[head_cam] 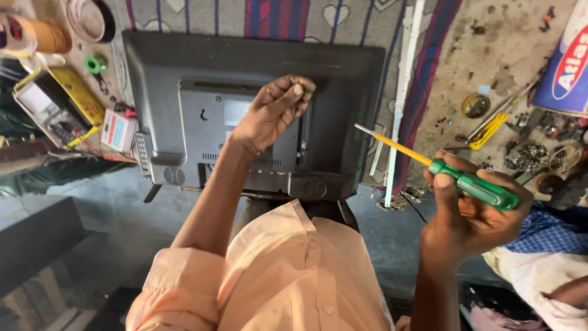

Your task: The person uses a screwdriver to remove multiple screws from the back panel of a television set. The person places the removed screws on the workbench. The person then picks up a cable from the floor.

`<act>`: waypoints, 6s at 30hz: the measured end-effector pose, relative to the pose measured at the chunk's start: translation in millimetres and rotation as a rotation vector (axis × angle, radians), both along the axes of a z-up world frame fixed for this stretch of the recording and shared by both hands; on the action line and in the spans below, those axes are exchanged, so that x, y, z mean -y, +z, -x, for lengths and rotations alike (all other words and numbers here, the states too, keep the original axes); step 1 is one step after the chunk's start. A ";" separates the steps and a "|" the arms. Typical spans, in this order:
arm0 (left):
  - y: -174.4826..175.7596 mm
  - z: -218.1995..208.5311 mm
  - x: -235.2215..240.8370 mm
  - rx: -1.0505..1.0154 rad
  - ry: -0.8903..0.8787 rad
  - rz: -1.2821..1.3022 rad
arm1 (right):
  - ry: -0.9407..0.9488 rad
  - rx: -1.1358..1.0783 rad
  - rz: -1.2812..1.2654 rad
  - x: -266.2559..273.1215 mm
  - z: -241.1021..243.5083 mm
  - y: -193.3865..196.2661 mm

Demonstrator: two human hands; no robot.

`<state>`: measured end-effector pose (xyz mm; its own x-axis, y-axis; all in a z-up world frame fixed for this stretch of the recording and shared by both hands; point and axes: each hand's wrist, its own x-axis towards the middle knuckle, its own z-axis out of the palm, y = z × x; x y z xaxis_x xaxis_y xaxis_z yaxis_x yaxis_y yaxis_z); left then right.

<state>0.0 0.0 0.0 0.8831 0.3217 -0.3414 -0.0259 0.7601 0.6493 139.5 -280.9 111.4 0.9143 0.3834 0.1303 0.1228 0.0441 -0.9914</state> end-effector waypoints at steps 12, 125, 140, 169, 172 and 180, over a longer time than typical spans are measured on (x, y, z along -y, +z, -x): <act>-16.1 14.7 83.2 -0.088 0.220 0.271 | 0.057 0.058 0.037 -38.7 33.0 23.6; -23.2 241.4 13.8 -0.481 0.385 -0.346 | 0.343 0.750 0.610 -157.6 29.7 -4.6; -26.1 248.6 5.3 -0.395 0.316 -0.195 | 0.332 0.805 0.569 -167.7 62.1 16.6; -18.2 265.3 -9.3 -0.456 0.473 -0.450 | 0.751 0.753 0.200 -192.2 160.7 41.4; -16.6 263.9 -9.8 -0.483 0.411 -0.518 | 0.885 0.749 0.176 -216.1 201.8 31.7; -17.9 257.6 -12.5 -0.463 0.350 -0.635 | 0.972 0.896 0.200 -249.9 241.0 20.8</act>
<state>-257.6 12.5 -17.9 0.5134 0.8019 -0.3054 0.1814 0.2465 0.9520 -101.5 -31.0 132.1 -0.1094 0.9084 0.4034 0.7321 0.3482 -0.5855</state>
